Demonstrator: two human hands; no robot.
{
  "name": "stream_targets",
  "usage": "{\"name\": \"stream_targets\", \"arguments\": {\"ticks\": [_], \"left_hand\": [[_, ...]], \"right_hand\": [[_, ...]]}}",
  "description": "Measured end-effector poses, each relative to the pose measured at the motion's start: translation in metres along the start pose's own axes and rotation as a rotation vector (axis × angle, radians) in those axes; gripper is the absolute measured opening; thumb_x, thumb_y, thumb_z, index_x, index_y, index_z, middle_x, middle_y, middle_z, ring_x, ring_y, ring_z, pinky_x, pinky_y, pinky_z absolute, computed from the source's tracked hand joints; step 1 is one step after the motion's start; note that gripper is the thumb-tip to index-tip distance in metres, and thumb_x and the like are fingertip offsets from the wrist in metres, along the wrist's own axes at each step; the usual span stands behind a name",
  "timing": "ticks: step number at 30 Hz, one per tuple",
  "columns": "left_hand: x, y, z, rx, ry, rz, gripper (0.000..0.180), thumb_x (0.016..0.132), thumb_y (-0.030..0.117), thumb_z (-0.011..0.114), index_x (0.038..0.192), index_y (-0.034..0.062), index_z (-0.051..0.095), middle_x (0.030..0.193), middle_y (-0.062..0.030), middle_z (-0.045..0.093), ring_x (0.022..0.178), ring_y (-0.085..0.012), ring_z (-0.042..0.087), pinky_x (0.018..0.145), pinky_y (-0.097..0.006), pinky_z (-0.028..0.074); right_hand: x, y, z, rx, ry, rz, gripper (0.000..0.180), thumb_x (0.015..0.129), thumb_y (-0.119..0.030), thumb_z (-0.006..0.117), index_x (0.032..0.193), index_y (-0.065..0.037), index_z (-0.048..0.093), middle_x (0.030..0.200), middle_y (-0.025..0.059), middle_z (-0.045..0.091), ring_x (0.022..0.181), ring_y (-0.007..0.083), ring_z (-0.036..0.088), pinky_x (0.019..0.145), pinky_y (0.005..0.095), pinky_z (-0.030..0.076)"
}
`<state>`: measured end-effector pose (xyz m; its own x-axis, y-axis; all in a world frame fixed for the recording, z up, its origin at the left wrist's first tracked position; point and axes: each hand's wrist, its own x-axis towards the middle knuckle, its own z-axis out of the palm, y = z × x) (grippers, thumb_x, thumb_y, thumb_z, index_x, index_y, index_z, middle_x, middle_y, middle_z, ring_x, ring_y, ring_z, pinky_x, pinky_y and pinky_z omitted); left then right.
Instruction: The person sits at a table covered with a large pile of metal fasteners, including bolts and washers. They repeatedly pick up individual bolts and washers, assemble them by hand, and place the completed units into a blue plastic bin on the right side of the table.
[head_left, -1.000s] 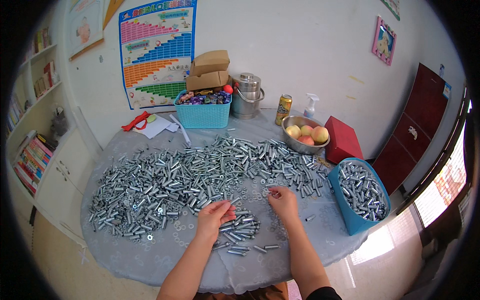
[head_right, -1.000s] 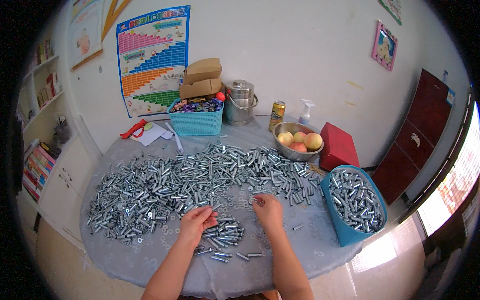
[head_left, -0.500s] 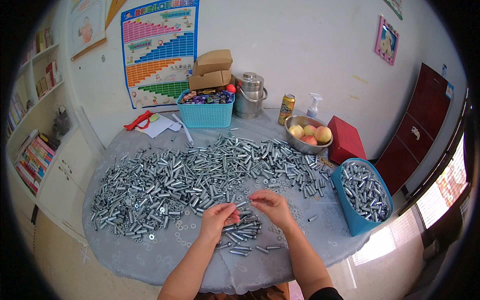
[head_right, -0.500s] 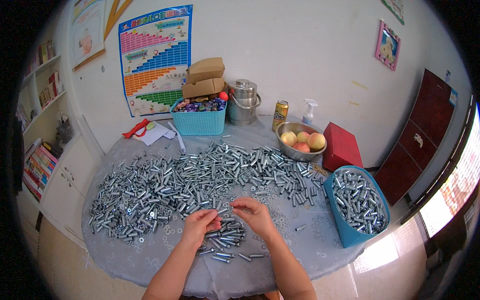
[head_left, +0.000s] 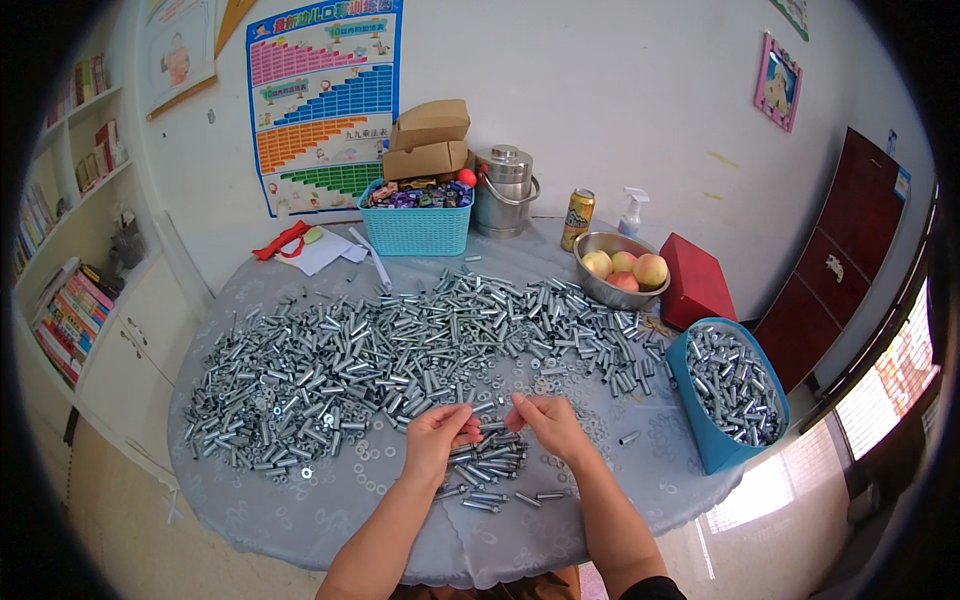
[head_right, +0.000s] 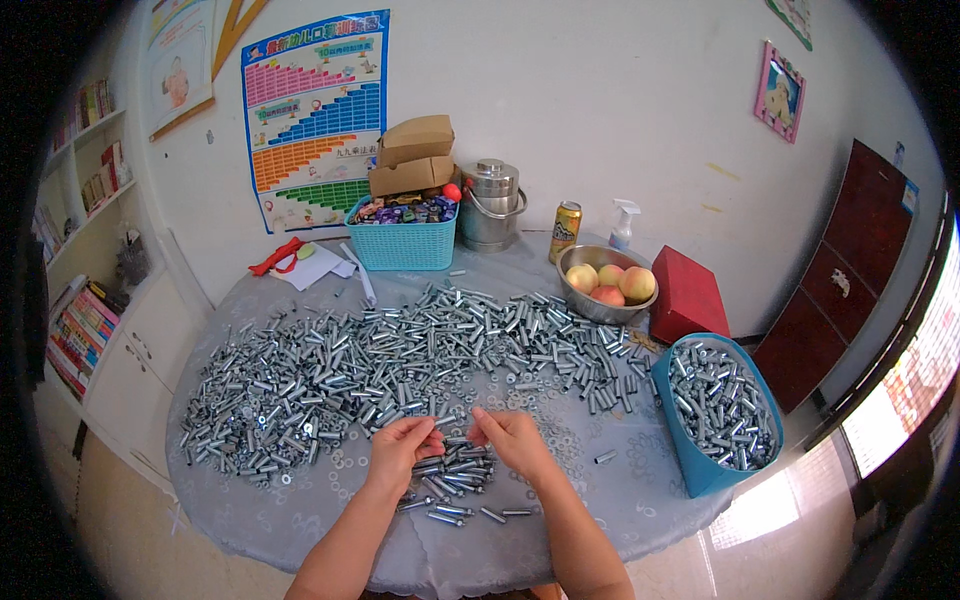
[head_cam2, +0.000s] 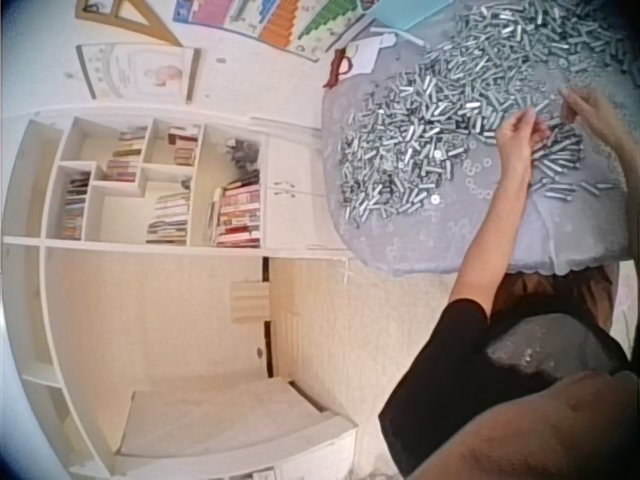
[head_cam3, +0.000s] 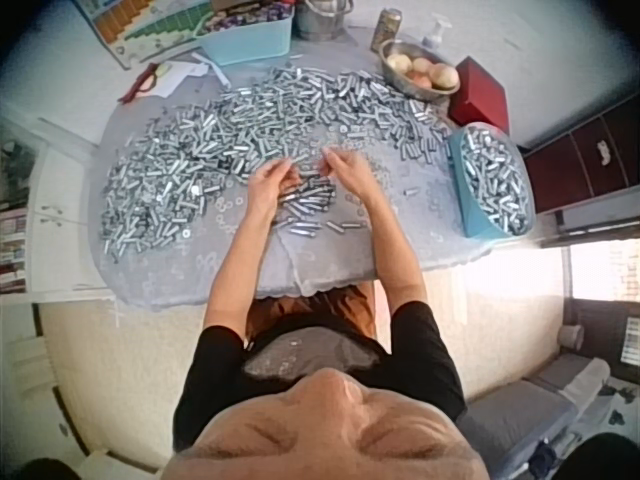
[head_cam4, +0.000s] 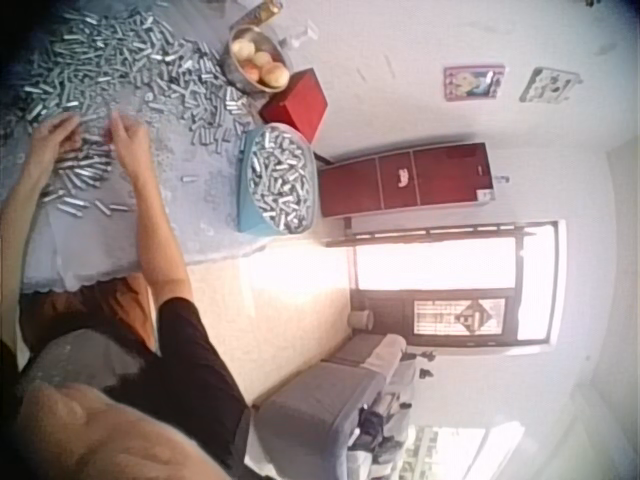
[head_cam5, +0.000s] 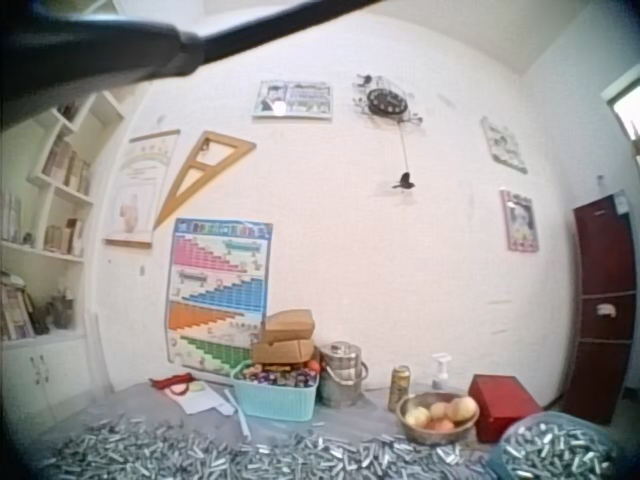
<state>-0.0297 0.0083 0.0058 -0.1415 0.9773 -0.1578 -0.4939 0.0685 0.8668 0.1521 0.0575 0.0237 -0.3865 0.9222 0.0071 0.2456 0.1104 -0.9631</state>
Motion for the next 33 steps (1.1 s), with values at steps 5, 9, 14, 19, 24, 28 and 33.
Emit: {"name": "stream_targets", "arguments": {"ticks": [5, 9, 14, 19, 24, 28, 33], "left_hand": [[0.000, 0.000, 0.000, -0.026, 0.012, 0.003, 0.018, 0.084, 0.008, 0.060, 0.095, -0.0061, 0.060, 0.079, -0.0118, 0.062, 0.066, -0.0157, 0.061, 0.063, -0.028, 0.056], [0.001, 0.000, -0.001, -0.027, 0.014, 0.007, 0.017, 0.084, 0.008, 0.060, 0.095, -0.0061, 0.060, 0.080, -0.0123, 0.063, 0.066, -0.0161, 0.062, 0.062, -0.028, 0.056], [0.001, -0.001, -0.001, -0.025, 0.013, 0.013, 0.017, 0.085, 0.008, 0.060, 0.095, -0.0059, 0.060, 0.080, -0.0126, 0.063, 0.066, -0.0164, 0.062, 0.062, -0.028, 0.056], [0.001, 0.000, 0.000, -0.013, 0.017, 0.016, 0.016, 0.084, 0.007, 0.060, 0.095, -0.0057, 0.060, 0.080, -0.0125, 0.063, 0.067, -0.0162, 0.062, 0.063, -0.029, 0.056], [0.000, 0.001, 0.001, 0.007, 0.016, 0.021, 0.016, 0.084, 0.006, 0.060, 0.096, -0.0057, 0.060, 0.080, -0.0125, 0.063, 0.067, -0.0161, 0.062, 0.063, -0.029, 0.057], [-0.001, 0.003, 0.001, 0.039, 0.008, 0.037, 0.017, 0.084, 0.006, 0.060, 0.097, -0.0056, 0.061, 0.081, -0.0120, 0.063, 0.067, -0.0156, 0.062, 0.063, -0.028, 0.056], [-0.001, 0.004, 0.001, 0.099, -0.043, 0.047, 0.015, 0.083, 0.005, 0.060, 0.096, -0.0035, 0.062, 0.081, -0.0098, 0.064, 0.068, -0.0138, 0.062, 0.062, -0.025, 0.055]], "right_hand": [[0.001, -0.001, 0.000, 0.045, 0.012, -0.061, 0.033, 0.094, -0.024, 0.046, 0.097, 0.004, 0.062, 0.081, 0.0058, 0.063, 0.074, 0.0103, 0.055, 0.070, 0.0237, 0.045], [0.001, 0.000, 0.003, 0.114, 0.055, -0.115, 0.034, 0.095, -0.025, 0.045, 0.098, 0.004, 0.062, 0.083, 0.0058, 0.063, 0.073, 0.0106, 0.055, 0.070, 0.0243, 0.045], [0.001, -0.002, 0.002, 0.103, -0.002, -0.112, 0.033, 0.095, -0.025, 0.044, 0.100, 0.002, 0.062, 0.085, 0.0045, 0.062, 0.073, 0.0102, 0.054, 0.070, 0.0240, 0.044], [0.000, -0.003, -0.001, 0.050, -0.026, -0.093, 0.034, 0.095, -0.027, 0.044, 0.097, 0.002, 0.063, 0.081, 0.0044, 0.063, 0.073, 0.0103, 0.055, 0.070, 0.0233, 0.044], [0.003, 0.004, 0.001, 0.064, -0.002, -0.096, 0.037, 0.095, -0.029, 0.043, 0.094, 0.002, 0.063, 0.080, 0.0044, 0.062, 0.075, 0.0099, 0.055, 0.070, 0.0235, 0.045], [0.002, 0.002, 0.005, 0.093, 0.037, -0.081, 0.027, 0.092, -0.022, 0.051, 0.097, 0.001, 0.062, 0.083, 0.0033, 0.062, 0.075, 0.0091, 0.056, 0.071, 0.0230, 0.045], [0.001, 0.003, 0.013, 0.100, -0.056, -0.113, 0.020, 0.085, -0.015, 0.062, 0.100, -0.001, 0.062, 0.085, 0.0022, 0.062, 0.077, 0.0079, 0.055, 0.072, 0.0215, 0.045]]}}
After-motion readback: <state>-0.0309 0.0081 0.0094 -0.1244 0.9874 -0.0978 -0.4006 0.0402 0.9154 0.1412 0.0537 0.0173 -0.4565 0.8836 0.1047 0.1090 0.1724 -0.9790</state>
